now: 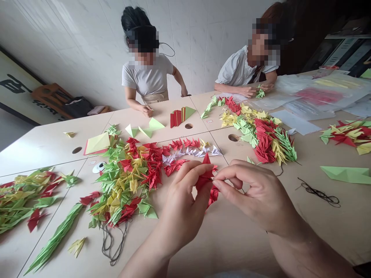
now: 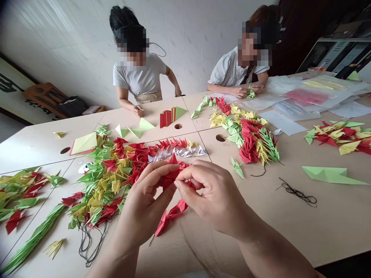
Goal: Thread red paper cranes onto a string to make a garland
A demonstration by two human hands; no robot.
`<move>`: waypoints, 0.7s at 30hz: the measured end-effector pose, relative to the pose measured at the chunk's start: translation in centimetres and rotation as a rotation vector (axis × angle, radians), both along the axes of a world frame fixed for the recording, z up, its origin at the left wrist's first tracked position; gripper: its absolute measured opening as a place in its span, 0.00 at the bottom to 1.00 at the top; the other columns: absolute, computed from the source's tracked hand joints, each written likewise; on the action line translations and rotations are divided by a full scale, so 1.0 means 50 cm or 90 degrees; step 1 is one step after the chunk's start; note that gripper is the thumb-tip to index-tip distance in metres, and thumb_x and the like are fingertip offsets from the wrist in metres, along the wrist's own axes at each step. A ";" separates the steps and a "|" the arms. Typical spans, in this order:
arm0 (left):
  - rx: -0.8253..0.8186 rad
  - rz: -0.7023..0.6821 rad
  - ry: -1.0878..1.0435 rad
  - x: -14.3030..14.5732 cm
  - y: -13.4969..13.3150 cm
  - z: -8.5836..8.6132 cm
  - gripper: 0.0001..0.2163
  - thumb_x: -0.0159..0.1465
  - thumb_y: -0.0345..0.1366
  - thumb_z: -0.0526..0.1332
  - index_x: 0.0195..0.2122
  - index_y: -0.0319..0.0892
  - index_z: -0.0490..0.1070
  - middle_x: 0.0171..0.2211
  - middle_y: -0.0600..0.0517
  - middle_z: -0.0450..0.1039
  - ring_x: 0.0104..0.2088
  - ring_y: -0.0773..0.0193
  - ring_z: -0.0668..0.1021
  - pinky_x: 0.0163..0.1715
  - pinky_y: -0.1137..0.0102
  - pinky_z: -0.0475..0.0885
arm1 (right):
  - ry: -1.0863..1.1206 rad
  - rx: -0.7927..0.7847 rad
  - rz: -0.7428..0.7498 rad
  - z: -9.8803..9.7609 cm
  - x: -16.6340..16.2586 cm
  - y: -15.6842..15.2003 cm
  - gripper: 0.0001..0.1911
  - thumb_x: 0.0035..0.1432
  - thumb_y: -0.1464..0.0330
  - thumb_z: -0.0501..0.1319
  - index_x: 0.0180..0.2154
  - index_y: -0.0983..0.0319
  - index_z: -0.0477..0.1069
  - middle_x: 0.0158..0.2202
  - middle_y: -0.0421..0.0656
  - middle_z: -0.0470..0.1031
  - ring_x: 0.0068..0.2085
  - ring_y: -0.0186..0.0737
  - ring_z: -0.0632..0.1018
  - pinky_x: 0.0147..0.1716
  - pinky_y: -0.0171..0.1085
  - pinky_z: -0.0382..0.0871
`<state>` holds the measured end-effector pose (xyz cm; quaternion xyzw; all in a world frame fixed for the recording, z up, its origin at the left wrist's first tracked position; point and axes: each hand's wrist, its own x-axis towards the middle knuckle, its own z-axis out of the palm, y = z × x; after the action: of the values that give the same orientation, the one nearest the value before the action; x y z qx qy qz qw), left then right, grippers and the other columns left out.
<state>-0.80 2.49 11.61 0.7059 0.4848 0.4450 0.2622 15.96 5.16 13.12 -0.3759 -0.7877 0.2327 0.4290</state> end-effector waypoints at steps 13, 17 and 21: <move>0.022 0.019 0.045 0.001 0.004 -0.003 0.16 0.64 0.23 0.59 0.51 0.46 0.72 0.48 0.49 0.73 0.47 0.65 0.77 0.45 0.72 0.74 | -0.063 0.010 -0.035 -0.005 -0.003 0.000 0.09 0.58 0.76 0.60 0.27 0.59 0.72 0.23 0.36 0.70 0.24 0.31 0.69 0.25 0.32 0.63; 0.040 0.018 0.060 0.002 0.003 -0.001 0.16 0.64 0.22 0.59 0.50 0.44 0.72 0.47 0.50 0.73 0.46 0.68 0.77 0.45 0.76 0.74 | -0.063 0.027 -0.040 -0.008 -0.004 0.002 0.09 0.57 0.76 0.60 0.27 0.60 0.72 0.23 0.36 0.69 0.24 0.31 0.68 0.24 0.32 0.62; 0.050 0.018 0.071 0.004 0.000 0.001 0.17 0.63 0.21 0.59 0.51 0.43 0.71 0.47 0.50 0.73 0.46 0.68 0.77 0.45 0.76 0.74 | -0.070 0.038 -0.043 -0.010 -0.007 0.003 0.09 0.57 0.77 0.59 0.27 0.61 0.72 0.23 0.37 0.70 0.25 0.31 0.69 0.25 0.32 0.63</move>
<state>-0.61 2.50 11.66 0.7323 0.4912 0.4270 0.2005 15.60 5.31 12.62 -0.4013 -0.8038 0.1734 0.4036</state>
